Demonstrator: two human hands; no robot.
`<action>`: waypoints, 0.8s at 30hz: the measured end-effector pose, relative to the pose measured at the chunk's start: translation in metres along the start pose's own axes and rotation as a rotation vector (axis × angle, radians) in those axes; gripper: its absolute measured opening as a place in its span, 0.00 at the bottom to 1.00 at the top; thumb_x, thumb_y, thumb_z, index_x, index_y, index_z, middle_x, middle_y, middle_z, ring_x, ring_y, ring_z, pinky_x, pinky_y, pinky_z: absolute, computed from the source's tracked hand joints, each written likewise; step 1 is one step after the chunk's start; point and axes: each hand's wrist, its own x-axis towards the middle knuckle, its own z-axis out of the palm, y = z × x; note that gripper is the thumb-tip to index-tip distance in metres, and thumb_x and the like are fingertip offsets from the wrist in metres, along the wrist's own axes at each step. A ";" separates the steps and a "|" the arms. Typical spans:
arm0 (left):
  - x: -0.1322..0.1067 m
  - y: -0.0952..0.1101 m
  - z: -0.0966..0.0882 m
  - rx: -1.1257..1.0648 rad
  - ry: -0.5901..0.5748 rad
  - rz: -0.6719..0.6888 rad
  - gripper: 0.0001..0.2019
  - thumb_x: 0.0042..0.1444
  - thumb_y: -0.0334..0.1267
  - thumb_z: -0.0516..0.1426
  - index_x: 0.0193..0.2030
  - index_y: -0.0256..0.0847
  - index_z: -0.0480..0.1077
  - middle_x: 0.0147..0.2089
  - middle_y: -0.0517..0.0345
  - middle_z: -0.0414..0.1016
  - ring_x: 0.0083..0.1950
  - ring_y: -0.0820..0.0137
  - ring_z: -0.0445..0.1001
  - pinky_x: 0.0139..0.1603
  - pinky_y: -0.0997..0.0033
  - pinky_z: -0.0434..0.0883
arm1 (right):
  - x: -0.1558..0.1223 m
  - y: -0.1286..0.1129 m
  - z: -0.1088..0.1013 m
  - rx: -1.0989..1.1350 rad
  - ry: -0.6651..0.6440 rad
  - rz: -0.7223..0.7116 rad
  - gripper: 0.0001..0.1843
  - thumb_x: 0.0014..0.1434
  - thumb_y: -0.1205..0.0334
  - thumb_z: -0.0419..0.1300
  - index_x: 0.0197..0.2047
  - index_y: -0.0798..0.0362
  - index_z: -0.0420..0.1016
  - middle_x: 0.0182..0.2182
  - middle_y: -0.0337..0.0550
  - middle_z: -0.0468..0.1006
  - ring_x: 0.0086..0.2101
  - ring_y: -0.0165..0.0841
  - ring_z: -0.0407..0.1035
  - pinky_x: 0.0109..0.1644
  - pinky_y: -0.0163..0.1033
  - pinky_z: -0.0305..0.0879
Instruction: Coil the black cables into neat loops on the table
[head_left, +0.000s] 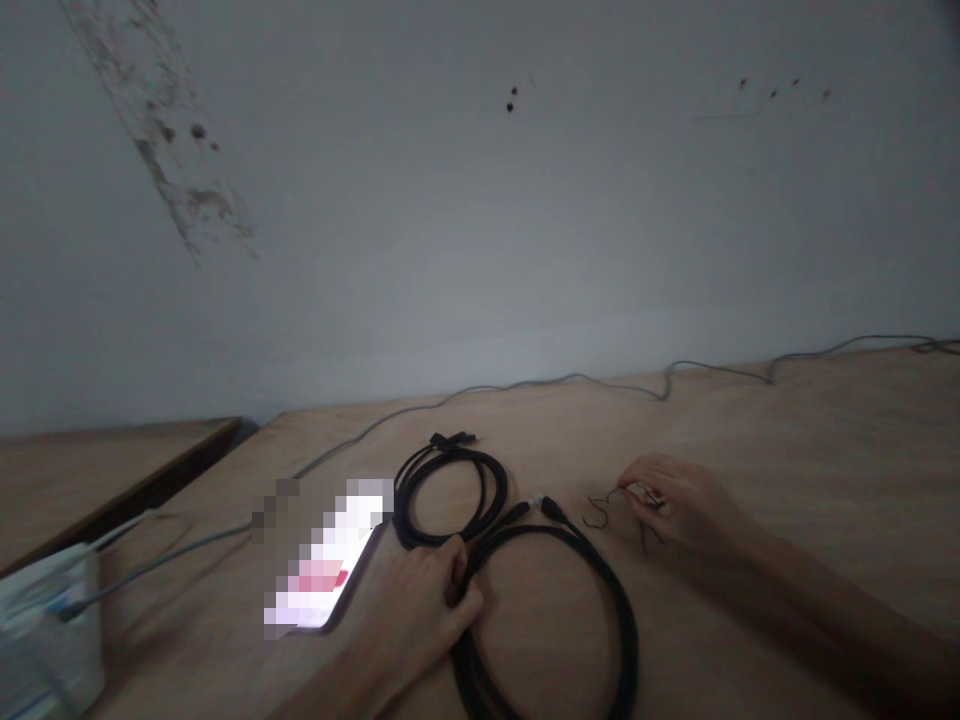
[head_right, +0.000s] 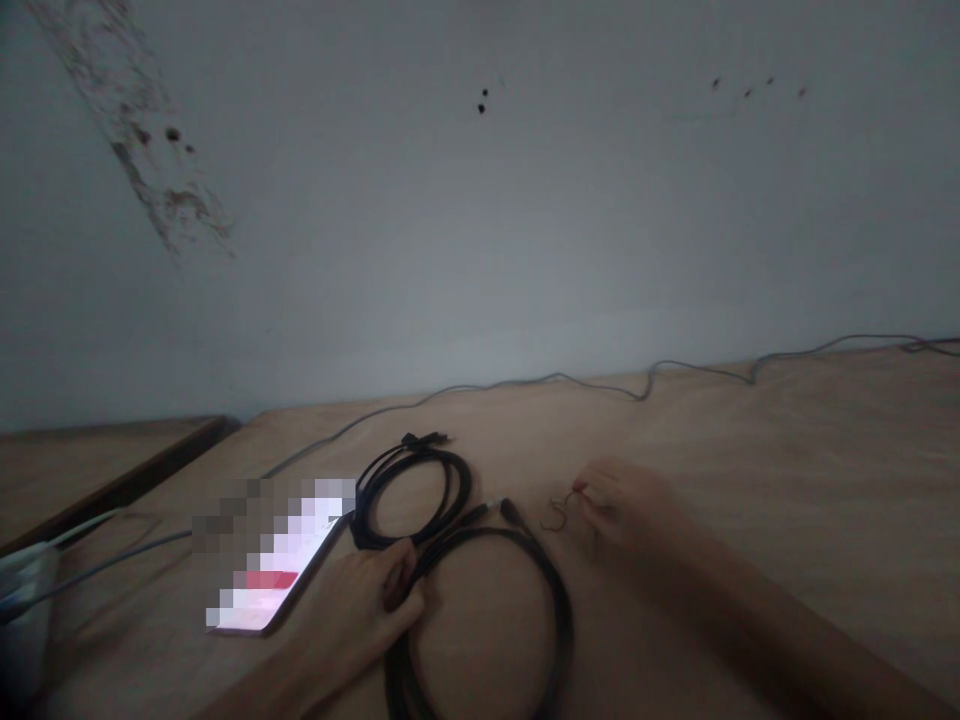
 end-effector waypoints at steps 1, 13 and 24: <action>0.001 0.000 0.000 0.000 -0.002 -0.008 0.07 0.58 0.42 0.53 0.32 0.42 0.65 0.29 0.59 0.75 0.33 0.64 0.73 0.31 0.68 0.55 | 0.000 -0.001 0.001 0.003 -0.013 -0.056 0.13 0.66 0.64 0.52 0.38 0.52 0.79 0.38 0.49 0.82 0.37 0.39 0.74 0.42 0.42 0.67; 0.000 -0.003 0.000 -0.031 0.087 0.017 0.11 0.64 0.43 0.50 0.31 0.43 0.61 0.28 0.59 0.72 0.30 0.66 0.71 0.31 0.68 0.55 | -0.002 -0.012 -0.001 0.087 -0.084 -0.259 0.15 0.69 0.65 0.52 0.39 0.52 0.80 0.33 0.48 0.80 0.35 0.38 0.72 0.39 0.41 0.65; 0.001 -0.005 -0.001 -0.005 0.044 0.054 0.09 0.63 0.43 0.51 0.33 0.43 0.64 0.29 0.60 0.74 0.30 0.66 0.72 0.31 0.68 0.55 | -0.009 -0.025 0.008 0.371 -0.267 0.054 0.13 0.63 0.56 0.58 0.38 0.48 0.84 0.27 0.42 0.82 0.25 0.33 0.68 0.28 0.36 0.60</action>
